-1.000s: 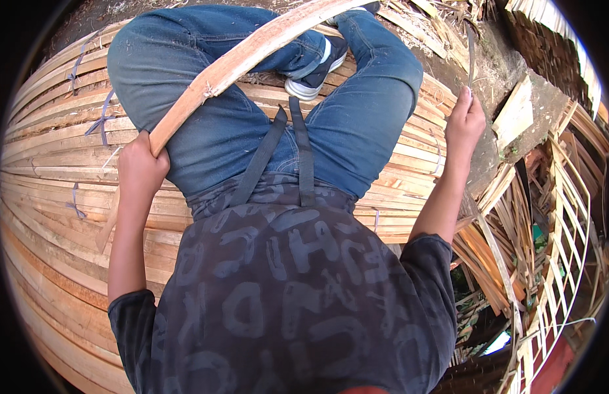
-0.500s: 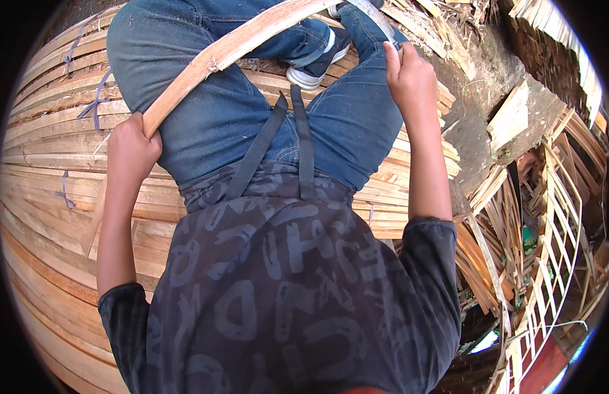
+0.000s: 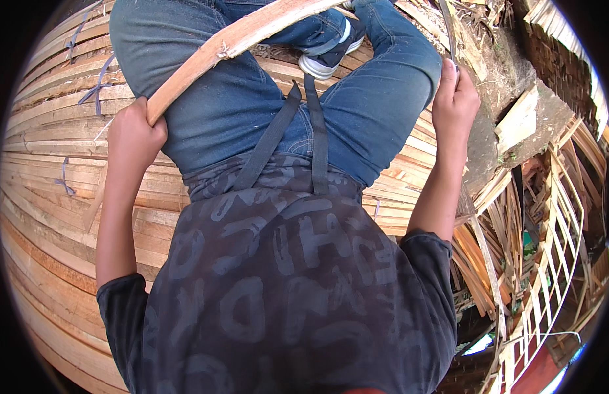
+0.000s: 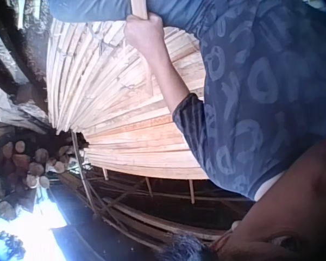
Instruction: The person sits on a stack of wooden planks and uses a curved knife to shave thin strips from a long, thin piece of wood held between their legs. They repeatedly scrape the knife along the wood to remove bark and smooth the surface.
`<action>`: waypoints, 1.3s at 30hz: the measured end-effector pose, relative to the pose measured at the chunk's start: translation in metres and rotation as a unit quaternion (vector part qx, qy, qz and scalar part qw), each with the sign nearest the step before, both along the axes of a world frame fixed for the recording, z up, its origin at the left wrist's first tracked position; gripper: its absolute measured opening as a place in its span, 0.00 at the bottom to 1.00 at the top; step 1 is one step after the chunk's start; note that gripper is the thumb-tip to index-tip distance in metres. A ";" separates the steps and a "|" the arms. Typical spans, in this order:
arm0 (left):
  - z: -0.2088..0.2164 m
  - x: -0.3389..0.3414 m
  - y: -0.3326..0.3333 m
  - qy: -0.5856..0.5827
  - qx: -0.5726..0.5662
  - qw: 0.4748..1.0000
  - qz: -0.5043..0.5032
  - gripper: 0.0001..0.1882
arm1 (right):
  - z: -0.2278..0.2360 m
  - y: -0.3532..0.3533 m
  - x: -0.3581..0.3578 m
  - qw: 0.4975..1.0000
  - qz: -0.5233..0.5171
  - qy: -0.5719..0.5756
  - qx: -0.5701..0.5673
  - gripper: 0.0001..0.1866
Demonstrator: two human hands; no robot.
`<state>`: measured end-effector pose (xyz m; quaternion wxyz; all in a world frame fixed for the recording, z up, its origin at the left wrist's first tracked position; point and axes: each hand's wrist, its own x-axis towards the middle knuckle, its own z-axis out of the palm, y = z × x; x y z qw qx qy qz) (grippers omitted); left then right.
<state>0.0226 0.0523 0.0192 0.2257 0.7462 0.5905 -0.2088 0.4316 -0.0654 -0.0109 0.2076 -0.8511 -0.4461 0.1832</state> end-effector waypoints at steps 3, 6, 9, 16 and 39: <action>0.000 -0.001 0.005 -0.015 -0.009 1.000 -0.016 0.08 | 0.001 0.020 -0.035 0.997 0.063 0.010 -0.042 0.19; 0.005 -0.004 0.009 -0.025 -0.025 0.999 -0.008 0.08 | -0.013 0.029 -0.043 0.996 0.091 -0.013 -0.021 0.20; 0.008 -0.002 0.016 -0.014 -0.050 0.999 -0.002 0.09 | -0.028 0.029 -0.035 0.992 0.118 -0.042 -0.023 0.20; 0.014 0.001 0.022 -0.040 -0.105 0.993 0.040 0.11 | -0.047 0.036 -0.024 0.984 0.139 -0.115 0.007 0.20; 0.009 -0.002 0.027 -0.042 -0.130 0.990 0.041 0.11 | -0.029 0.024 -0.027 0.999 0.040 -0.004 -0.009 0.22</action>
